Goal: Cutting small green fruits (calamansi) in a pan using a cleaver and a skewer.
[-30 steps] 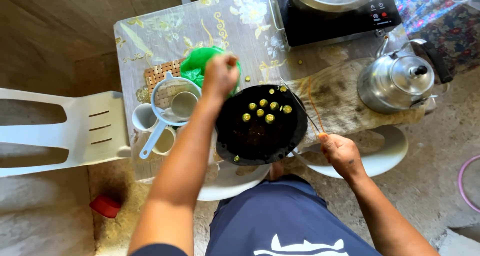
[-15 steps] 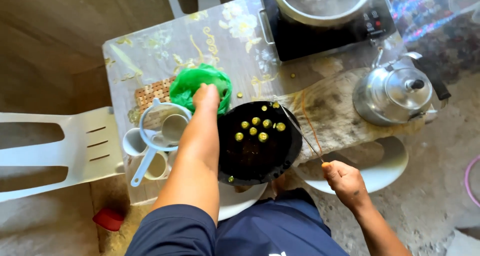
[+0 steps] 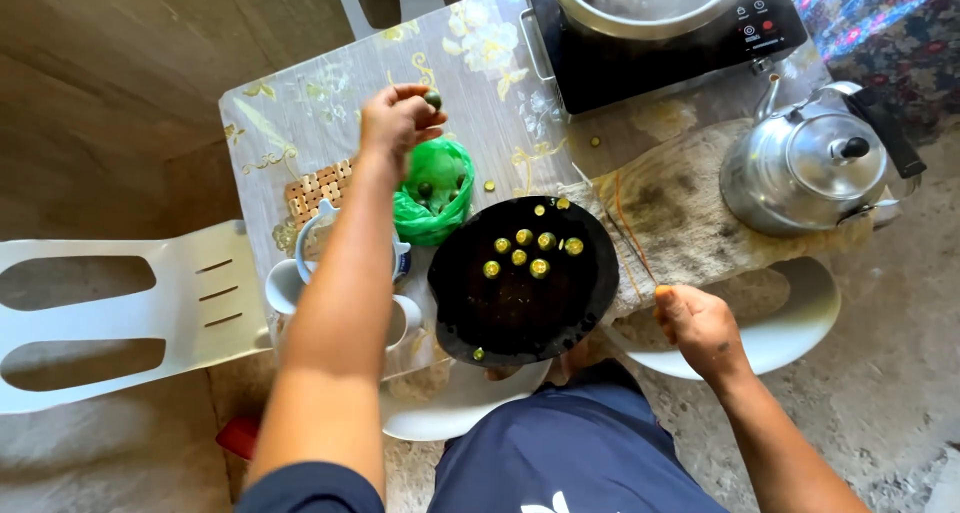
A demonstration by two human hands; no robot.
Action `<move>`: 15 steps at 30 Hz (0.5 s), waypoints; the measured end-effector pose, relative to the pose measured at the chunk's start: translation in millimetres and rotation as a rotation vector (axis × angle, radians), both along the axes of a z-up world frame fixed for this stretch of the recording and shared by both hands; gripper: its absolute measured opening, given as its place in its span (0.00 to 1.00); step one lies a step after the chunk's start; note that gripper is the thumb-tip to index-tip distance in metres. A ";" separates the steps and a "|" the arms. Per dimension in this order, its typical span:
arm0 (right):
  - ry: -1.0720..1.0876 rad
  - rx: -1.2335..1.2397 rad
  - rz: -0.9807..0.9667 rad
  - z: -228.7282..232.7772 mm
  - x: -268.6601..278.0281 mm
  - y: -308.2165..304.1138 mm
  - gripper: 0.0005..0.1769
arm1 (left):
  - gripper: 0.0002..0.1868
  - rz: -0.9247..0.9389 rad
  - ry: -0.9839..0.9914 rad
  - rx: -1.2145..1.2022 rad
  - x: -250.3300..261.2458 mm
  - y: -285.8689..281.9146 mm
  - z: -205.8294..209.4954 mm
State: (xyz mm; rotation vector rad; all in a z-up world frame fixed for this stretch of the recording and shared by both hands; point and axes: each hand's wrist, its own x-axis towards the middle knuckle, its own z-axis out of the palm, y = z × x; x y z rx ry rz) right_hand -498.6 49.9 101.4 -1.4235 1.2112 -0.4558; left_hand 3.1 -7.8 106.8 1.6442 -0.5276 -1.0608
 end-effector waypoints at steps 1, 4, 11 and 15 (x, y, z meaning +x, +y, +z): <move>-0.035 -0.004 -0.007 1.7 4.3 -0.3 0.28 | 0.16 0.084 0.178 -0.153 -12.4 7.2 3.9; -0.117 -0.007 0.023 2.8 9.2 2.1 0.30 | 0.13 0.051 0.682 -0.473 -51.2 45.6 -26.4; -0.060 -0.054 0.079 18.6 27.2 17.6 0.28 | 0.16 0.137 0.926 -0.352 -144.8 141.0 -32.1; -0.068 -0.092 0.121 18.7 38.8 31.1 0.24 | 0.15 0.128 0.989 -0.370 -161.8 165.0 -48.5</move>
